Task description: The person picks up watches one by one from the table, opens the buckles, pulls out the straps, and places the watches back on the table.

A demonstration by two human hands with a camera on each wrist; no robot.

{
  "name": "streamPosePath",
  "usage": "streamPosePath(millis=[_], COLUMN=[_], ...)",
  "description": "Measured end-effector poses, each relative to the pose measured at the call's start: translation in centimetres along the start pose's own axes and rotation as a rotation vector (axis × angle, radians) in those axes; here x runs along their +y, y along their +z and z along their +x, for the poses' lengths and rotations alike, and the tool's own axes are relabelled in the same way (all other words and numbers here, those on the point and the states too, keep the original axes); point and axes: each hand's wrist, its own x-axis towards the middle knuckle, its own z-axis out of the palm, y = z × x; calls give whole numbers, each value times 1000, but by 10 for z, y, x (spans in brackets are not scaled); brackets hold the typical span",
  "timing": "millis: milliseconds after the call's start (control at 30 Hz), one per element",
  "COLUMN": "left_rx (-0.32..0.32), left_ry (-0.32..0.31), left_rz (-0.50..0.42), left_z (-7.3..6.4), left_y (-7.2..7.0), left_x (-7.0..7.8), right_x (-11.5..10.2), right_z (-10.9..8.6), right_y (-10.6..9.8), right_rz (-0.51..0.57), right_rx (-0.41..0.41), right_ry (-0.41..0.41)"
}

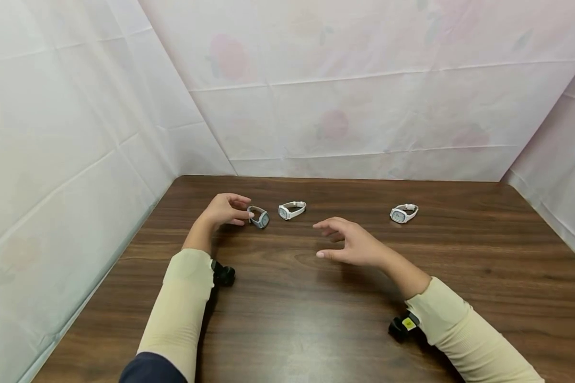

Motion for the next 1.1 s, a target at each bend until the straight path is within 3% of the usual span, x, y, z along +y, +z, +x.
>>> streamPosePath(millis=[267,667,1100], left_rx=[26,65,32], left_ry=[-62,-106,-61], left_rz=[-65,-101,-147], left_z=[8,4,-5], left_y=[11,16,21], left_x=[1,7,21], right_x=[0,1,3], right_z=[1,2,4], right_y=[0,1,2], right_rz=[14,5,81], right_rx=[-17,-26,-7], right_ry=[-2,19,29])
